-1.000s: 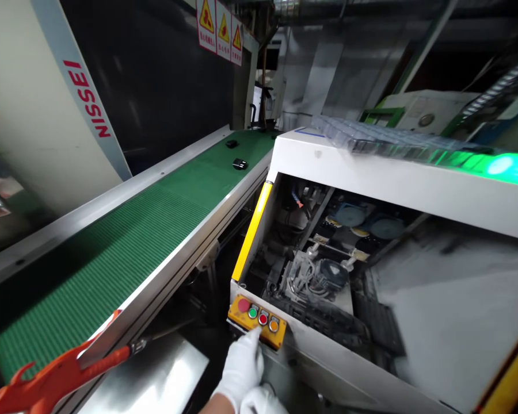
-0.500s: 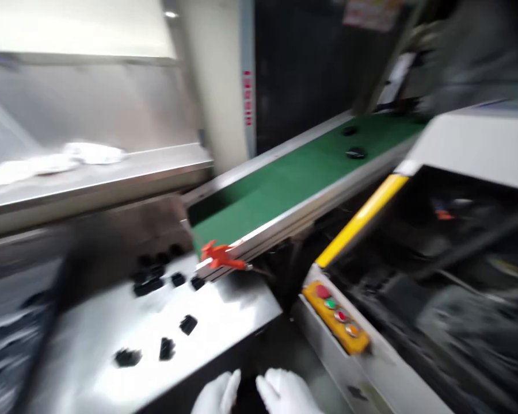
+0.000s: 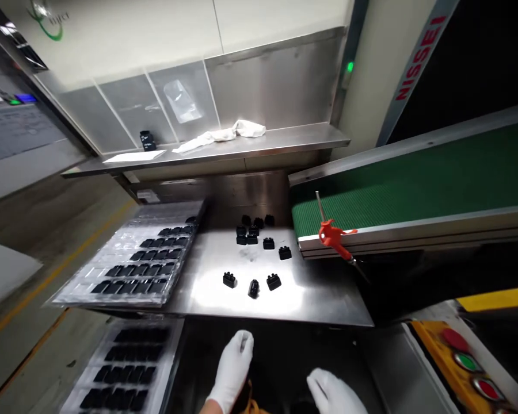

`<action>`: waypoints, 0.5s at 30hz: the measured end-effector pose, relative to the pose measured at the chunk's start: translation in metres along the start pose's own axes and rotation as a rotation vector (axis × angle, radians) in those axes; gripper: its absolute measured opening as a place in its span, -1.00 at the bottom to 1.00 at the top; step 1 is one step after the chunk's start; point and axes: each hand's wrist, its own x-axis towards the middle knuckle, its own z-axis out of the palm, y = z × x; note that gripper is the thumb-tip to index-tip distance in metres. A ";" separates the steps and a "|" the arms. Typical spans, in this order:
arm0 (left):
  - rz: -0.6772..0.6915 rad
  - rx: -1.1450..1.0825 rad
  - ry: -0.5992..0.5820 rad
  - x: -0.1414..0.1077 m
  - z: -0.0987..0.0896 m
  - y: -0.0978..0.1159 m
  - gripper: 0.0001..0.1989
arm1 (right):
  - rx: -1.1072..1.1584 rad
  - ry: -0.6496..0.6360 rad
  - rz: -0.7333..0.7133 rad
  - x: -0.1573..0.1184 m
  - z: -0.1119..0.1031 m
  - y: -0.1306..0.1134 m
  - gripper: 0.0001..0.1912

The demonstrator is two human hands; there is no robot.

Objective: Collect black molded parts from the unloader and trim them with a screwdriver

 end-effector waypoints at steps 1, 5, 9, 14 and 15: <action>0.004 0.001 0.014 0.009 -0.005 -0.004 -0.74 | 0.001 0.011 0.001 0.007 -0.003 -0.005 -0.57; 0.166 0.085 0.006 0.050 -0.025 -0.011 -0.56 | 0.070 0.025 0.063 0.034 -0.005 -0.036 -0.62; 0.368 0.170 -0.065 0.098 -0.046 0.000 -0.46 | 0.113 0.015 0.127 0.062 0.005 -0.076 -0.68; 0.483 0.242 -0.238 0.152 -0.056 0.016 -0.21 | 0.130 0.017 0.117 0.090 0.020 -0.115 -0.70; 0.503 0.240 -0.269 0.160 -0.055 0.018 -0.19 | 0.134 0.023 0.121 0.093 0.023 -0.119 -0.70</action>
